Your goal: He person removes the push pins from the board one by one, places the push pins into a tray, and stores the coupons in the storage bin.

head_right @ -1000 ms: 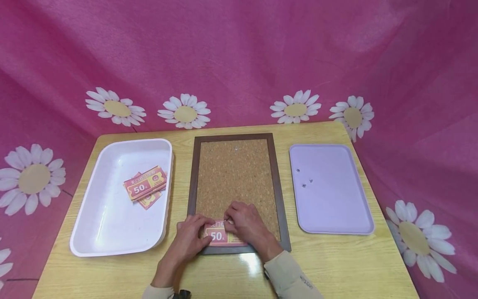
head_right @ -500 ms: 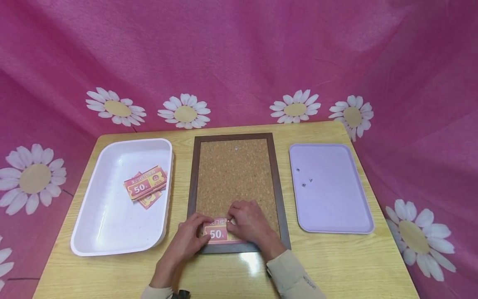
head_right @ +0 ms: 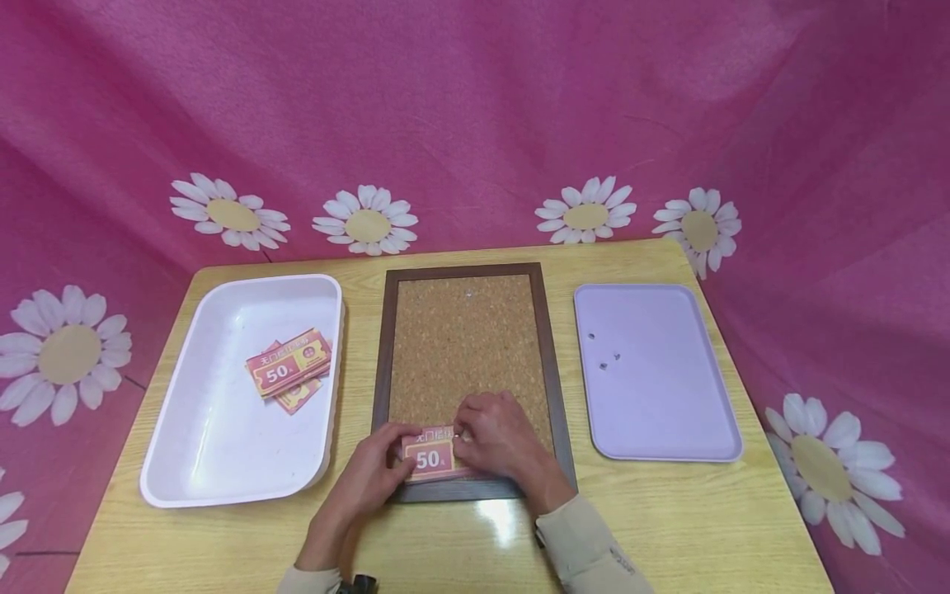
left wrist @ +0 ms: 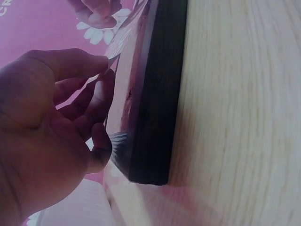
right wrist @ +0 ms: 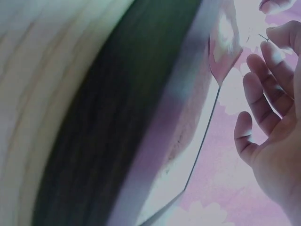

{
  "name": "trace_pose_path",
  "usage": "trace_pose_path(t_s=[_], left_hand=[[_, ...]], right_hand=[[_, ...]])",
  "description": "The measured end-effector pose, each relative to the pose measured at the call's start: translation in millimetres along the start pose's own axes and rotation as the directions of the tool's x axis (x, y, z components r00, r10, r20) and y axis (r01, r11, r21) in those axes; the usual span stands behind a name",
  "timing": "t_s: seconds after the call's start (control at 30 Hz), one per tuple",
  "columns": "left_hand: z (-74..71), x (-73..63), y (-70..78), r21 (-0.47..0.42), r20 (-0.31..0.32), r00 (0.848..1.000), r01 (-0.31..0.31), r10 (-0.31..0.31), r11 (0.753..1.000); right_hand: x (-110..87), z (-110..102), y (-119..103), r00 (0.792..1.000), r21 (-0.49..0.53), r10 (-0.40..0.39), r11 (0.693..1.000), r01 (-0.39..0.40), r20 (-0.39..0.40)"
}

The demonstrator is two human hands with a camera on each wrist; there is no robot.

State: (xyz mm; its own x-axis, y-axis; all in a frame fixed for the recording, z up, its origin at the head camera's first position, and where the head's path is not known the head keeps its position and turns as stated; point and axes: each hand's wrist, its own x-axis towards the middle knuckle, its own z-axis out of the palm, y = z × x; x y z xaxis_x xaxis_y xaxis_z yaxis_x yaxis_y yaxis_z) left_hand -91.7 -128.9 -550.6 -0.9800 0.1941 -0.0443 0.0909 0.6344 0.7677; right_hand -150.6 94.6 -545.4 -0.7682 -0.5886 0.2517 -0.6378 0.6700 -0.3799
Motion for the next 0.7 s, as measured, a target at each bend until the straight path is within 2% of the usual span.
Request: trace_pose_path(t_s=[0.33,0.7], left_hand=[[-3.9,1.5,4.4,-0.022,-0.005,0.997,0.071,-0.071,0.997],[-7.7,0.9,6.7,-0.09,-0.022,0.992,0.122,-0.125,0.988]], right_hand=[[0.8,-11.8,4.0,0.998,0.006,-0.034,0.999,0.035,-0.046],[-2.7,-20.3,12.2,1.0,-0.016,0.011,1.0,-0.011,-0.029]])
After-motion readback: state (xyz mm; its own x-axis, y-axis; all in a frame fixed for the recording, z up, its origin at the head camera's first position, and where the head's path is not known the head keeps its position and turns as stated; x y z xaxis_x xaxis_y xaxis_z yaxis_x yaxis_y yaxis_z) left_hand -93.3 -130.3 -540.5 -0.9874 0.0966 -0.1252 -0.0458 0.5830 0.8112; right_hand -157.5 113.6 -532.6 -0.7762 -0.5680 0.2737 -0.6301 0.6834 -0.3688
